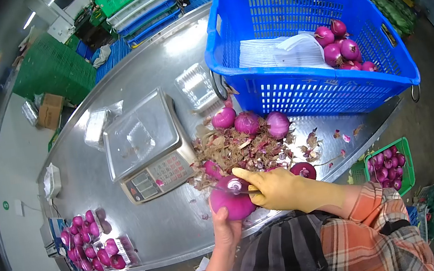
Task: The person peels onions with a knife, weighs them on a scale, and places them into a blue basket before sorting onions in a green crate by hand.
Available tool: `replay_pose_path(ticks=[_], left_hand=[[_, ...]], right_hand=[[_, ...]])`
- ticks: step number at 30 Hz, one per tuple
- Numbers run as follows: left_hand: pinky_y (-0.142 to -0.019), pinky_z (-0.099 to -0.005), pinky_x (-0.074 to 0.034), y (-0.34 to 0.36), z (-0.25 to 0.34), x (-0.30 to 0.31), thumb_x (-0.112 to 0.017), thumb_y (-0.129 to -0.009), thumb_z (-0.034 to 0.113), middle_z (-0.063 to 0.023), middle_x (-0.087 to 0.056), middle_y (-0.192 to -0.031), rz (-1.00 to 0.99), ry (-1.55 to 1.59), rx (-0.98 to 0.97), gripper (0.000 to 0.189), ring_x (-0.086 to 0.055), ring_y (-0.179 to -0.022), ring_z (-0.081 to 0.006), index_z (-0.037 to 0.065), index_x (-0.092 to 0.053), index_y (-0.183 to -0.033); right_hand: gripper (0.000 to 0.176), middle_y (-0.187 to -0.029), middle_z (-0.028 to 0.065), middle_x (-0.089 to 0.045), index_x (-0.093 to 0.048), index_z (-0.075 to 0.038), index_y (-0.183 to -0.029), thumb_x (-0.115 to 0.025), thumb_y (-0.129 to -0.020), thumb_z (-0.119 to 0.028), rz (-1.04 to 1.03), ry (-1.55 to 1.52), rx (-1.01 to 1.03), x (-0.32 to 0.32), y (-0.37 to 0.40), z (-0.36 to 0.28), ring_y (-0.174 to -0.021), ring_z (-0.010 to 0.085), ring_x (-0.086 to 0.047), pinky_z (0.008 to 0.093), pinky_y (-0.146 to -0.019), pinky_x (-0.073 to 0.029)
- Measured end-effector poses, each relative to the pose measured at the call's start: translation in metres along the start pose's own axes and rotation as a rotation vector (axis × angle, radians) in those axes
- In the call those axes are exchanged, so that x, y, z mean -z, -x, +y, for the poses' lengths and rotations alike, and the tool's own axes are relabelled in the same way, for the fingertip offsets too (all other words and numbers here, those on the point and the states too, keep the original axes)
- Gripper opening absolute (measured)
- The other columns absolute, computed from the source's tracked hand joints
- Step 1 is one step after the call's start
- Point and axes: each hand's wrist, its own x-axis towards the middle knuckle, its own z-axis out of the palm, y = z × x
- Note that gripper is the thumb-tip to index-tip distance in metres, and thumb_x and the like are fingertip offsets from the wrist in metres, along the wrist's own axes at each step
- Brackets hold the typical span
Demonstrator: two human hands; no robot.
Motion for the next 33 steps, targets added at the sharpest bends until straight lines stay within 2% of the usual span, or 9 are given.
replay_pose_path(ticks=[11,14,17,18,20,21,24,29,33], left_hand=[[-0.103,-0.0434,-0.041,0.001,0.01,-0.006,-0.078,-0.062,0.044,-0.0112,-0.046,-0.128,0.061,-0.28,-0.287,0.094,-0.048,-0.12,-0.0278,0.006,-0.033,-0.135],[-0.102,-0.043,-0.042,0.003,0.006,-0.003,-0.078,-0.061,0.049,-0.0143,-0.05,-0.129,0.06,-0.046,-0.258,0.093,-0.051,-0.116,-0.0292,0.006,-0.039,-0.134],[-0.075,-0.0443,-0.056,0.005,0.017,0.002,-0.064,-0.061,0.07,-0.021,-0.055,-0.121,-0.012,0.145,-0.088,0.1,-0.061,-0.093,-0.0369,0.006,-0.04,-0.134],[-0.058,-0.0397,-0.056,0.005,0.023,0.001,-0.059,-0.06,0.077,-0.025,-0.055,-0.117,-0.011,0.199,-0.003,0.104,-0.062,-0.083,-0.0386,0.006,-0.039,-0.134],[-0.055,-0.0374,-0.056,0.003,0.032,0.002,-0.06,-0.059,0.078,-0.0261,-0.055,-0.117,-0.031,0.236,0.03,0.107,-0.062,-0.082,-0.0384,0.006,-0.038,-0.134],[-0.054,-0.0363,-0.056,0.002,0.033,0.003,-0.061,-0.058,0.078,-0.0267,-0.055,-0.117,-0.048,0.253,0.051,0.108,-0.062,-0.082,-0.0383,0.006,-0.038,-0.135],[-0.061,-0.0401,-0.057,-0.003,0.028,0.005,-0.062,-0.055,0.083,-0.0254,-0.054,-0.119,-0.024,0.199,0.003,0.114,-0.062,-0.087,-0.0396,0.007,-0.036,-0.137],[-0.077,-0.0469,-0.058,-0.002,0.025,0.0,-0.057,-0.067,0.079,-0.0242,-0.049,-0.127,-0.009,0.215,0.046,0.105,-0.06,-0.1,-0.0435,0.008,-0.031,-0.139],[-0.082,-0.052,-0.055,-0.001,0.024,0.0,-0.054,-0.07,0.079,-0.0206,-0.046,-0.132,-0.043,0.131,0.012,0.101,-0.055,-0.111,-0.0414,0.01,-0.031,-0.14]], right_hand=[[0.043,-0.098,0.0197,-0.066,-0.05,-0.003,-0.128,-0.05,-0.093,-0.028,-0.016,-0.071,-0.03,0.004,-0.009,-0.005,-0.073,0.0325,-0.067,0.0409,-0.068,-0.054],[0.03,-0.085,0.0177,-0.067,-0.056,-0.001,-0.101,-0.046,-0.096,-0.028,0.09,-0.486,-0.245,0.009,-0.013,0.005,-0.065,0.0283,-0.067,0.0409,-0.065,-0.053],[0.04,-0.074,0.0084,-0.067,-0.055,-0.004,-0.115,-0.045,-0.097,-0.038,0.075,-0.841,-0.299,0.034,-0.004,0.032,-0.058,0.0198,-0.065,0.0333,-0.058,-0.051],[0.044,-0.074,0.0079,-0.066,-0.05,-0.005,-0.122,-0.043,-0.097,-0.041,0.0,-0.599,-0.384,0.049,-0.002,0.028,-0.058,0.0194,-0.065,0.0329,-0.058,-0.05],[0.052,-0.076,0.0074,-0.067,-0.04,-0.007,-0.13,-0.035,-0.098,-0.048,-0.071,-0.323,-0.46,0.06,0.004,0.028,-0.056,0.018,-0.063,0.0321,-0.059,-0.047],[0.048,-0.075,0.0052,-0.065,-0.049,-0.007,-0.12,-0.035,-0.098,-0.047,0.021,-0.405,-0.387,0.05,0.008,0.037,-0.056,0.0154,-0.06,0.0302,-0.06,-0.046],[0.042,-0.073,0.0005,-0.06,-0.059,-0.009,-0.105,-0.037,-0.099,-0.045,0.139,-0.642,-0.063,0.034,0.015,0.035,-0.057,0.0107,-0.056,0.0277,-0.057,-0.045],[0.039,-0.065,0.0002,-0.057,-0.058,-0.015,-0.114,-0.042,-0.098,-0.047,-0.2,-0.597,-0.214,0.046,0.019,0.003,-0.055,0.0108,-0.056,0.0263,-0.057,-0.046],[0.036,-0.066,0.0024,-0.058,-0.058,-0.013,-0.109,-0.044,-0.098,-0.044,-0.232,-0.779,0.076,0.03,0.003,0.021,-0.056,0.0116,-0.057,0.0272,-0.057,-0.045]])
